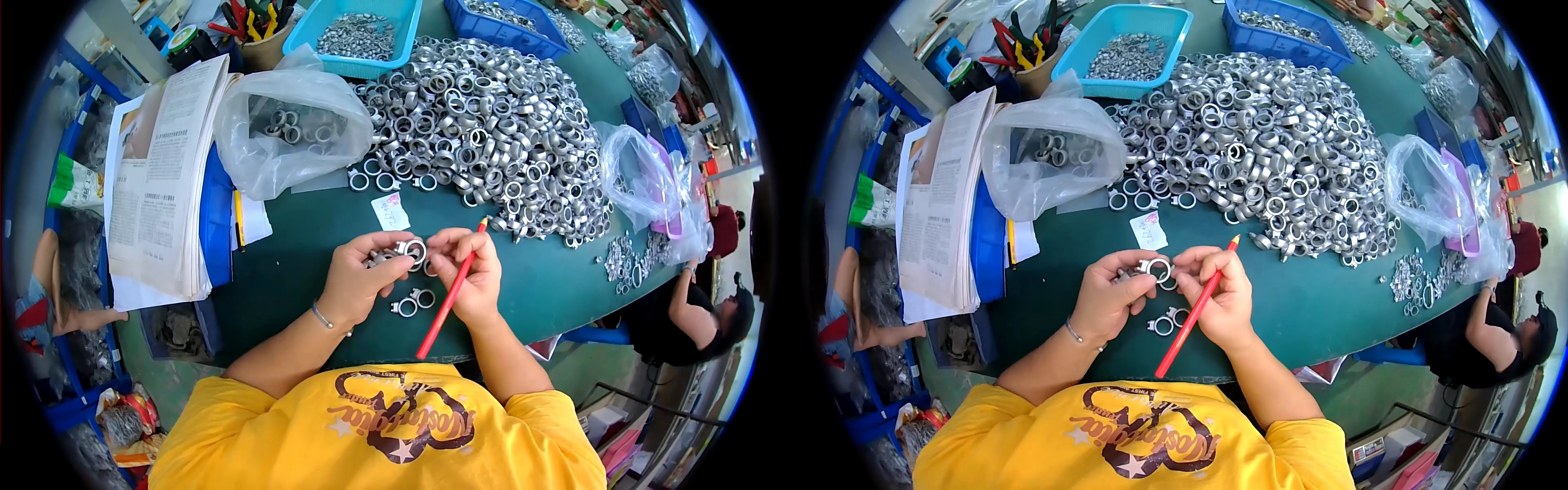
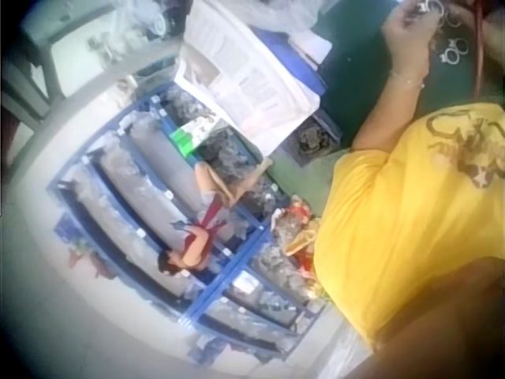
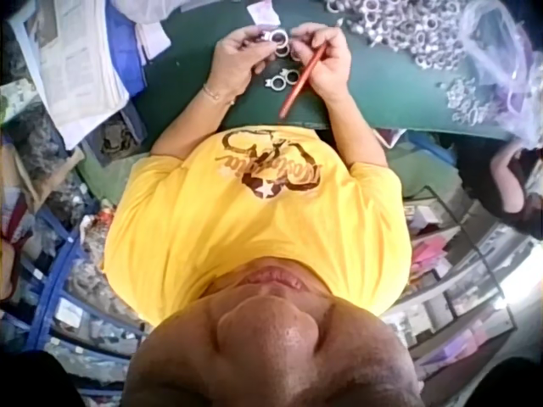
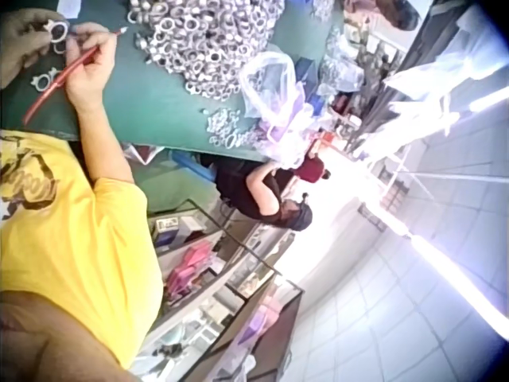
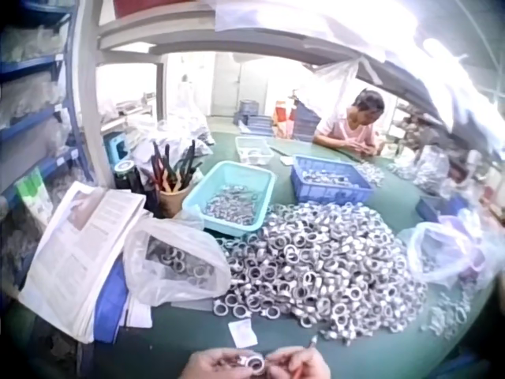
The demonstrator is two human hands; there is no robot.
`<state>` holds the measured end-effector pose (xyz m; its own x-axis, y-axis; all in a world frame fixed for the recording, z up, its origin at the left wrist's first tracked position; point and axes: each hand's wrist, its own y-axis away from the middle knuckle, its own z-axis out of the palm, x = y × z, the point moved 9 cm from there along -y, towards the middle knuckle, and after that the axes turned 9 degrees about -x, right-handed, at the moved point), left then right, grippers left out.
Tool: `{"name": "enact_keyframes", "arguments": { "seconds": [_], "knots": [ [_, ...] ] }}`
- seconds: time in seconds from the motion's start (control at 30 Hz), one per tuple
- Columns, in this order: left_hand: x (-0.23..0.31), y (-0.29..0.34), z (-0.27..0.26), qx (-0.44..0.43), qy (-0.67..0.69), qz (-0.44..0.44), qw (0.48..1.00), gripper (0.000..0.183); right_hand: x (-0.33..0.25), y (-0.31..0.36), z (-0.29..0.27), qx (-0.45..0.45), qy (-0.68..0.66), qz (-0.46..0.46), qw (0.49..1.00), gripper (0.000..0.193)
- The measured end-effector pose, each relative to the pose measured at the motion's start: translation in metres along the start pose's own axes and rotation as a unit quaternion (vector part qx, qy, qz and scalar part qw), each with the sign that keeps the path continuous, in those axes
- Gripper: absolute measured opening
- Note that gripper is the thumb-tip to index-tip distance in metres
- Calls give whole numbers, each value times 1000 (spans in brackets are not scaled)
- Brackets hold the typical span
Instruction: The person picks up metal rings from a pile and marks them using a red pencil.
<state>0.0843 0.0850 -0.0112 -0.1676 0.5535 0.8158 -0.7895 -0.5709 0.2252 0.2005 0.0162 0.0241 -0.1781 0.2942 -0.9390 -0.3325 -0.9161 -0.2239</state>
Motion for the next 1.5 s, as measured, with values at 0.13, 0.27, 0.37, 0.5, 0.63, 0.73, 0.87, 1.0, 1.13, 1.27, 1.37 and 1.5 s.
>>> {"name": "enact_keyframes", "arguments": {
  "seconds": [0.13,0.27,0.37,0.5,0.63,0.73,0.87,1.0,1.13,1.27,1.37,1.5],
  "knots": [
    [2,2,0,-18,-38,35,999,29,11,1,8,-42,-122,63,990,21],
    [16,3,5,-6,-104,112,988,32,1,2,7,-46,-63,0,997,26],
    [13,5,4,11,-105,78,991,28,-2,5,5,-48,-21,-30,998,29],
    [28,7,4,11,-231,175,957,22,-12,6,10,-81,71,-90,990,27],
    [46,16,15,15,-347,261,901,21,5,3,8,-53,-76,25,995,23],
    [46,17,18,15,-336,257,906,22,15,2,6,-84,-117,57,988,23],
    [44,14,18,5,-292,234,927,21,15,0,9,-100,-163,53,980,23],
    [43,14,19,-14,-276,247,929,23,16,-1,11,-101,-193,45,975,23],
    [45,16,21,-20,-275,261,925,22,18,-1,10,-97,-206,51,972,22],
    [46,18,19,-14,-281,274,920,20,22,1,10,-100,-205,70,971,21],
    [46,18,19,-8,-279,271,921,18,23,1,11,-107,-205,74,970,20],
    [47,19,19,-5,-285,271,919,15,26,2,10,-105,-196,90,971,19]
  ]
}}
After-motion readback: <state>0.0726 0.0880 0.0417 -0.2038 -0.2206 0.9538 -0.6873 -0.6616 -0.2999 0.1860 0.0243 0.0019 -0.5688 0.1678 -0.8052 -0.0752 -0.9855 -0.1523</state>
